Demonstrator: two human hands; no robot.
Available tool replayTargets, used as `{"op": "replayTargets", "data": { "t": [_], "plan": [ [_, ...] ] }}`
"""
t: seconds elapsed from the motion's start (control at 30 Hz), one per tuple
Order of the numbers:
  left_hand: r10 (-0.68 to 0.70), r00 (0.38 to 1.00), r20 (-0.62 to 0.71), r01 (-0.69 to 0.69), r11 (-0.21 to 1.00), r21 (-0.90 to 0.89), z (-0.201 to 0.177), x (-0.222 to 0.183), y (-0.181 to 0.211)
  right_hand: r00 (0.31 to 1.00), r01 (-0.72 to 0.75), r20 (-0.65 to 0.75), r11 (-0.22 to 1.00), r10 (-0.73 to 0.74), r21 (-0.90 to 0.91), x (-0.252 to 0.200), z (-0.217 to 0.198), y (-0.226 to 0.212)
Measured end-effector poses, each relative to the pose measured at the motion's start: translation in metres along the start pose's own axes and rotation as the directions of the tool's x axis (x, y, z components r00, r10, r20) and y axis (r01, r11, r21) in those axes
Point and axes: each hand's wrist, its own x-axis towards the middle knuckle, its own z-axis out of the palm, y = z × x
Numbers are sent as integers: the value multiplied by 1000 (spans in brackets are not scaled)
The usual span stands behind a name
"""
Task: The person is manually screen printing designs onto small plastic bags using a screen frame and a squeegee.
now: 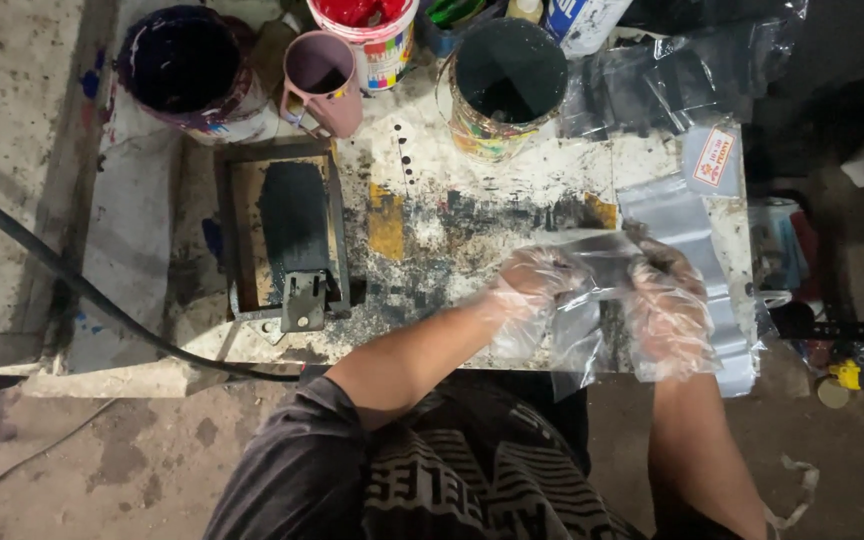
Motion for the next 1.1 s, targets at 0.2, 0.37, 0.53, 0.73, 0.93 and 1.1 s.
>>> {"op": "replayTargets", "data": {
  "t": [0.2, 0.37, 0.53, 0.73, 0.93, 1.1],
  "plan": [
    [392, 875, 285, -242, -156, 958, 20, 15, -27, 943, -39, 322, 935, -82, 352, 2, -11, 4],
    [387, 848, 363, -278, -258, 925, -15, -17, 6, 984, -174, 6, 976, 176, -127, 28, -32, 20],
    [406, 840, 361, -232, -334, 914, 25, 7, -24, 998, -38, 58, 998, 35, 59, -18, 19, -78],
    [586, 805, 93, 227, -450, 864, 68, 2, -25, 881, 473, 136, 830, -454, -294, 34, -67, -60],
    [759, 577, 302, 404, -587, 702, 102, -12, -41, 926, -5, 279, -746, -255, -666, 101, -149, -22],
    [543, 634, 550, 186, -798, 573, 110, -59, -18, 965, -100, 250, -993, -81, 64, 165, -186, 10]
  ]
}}
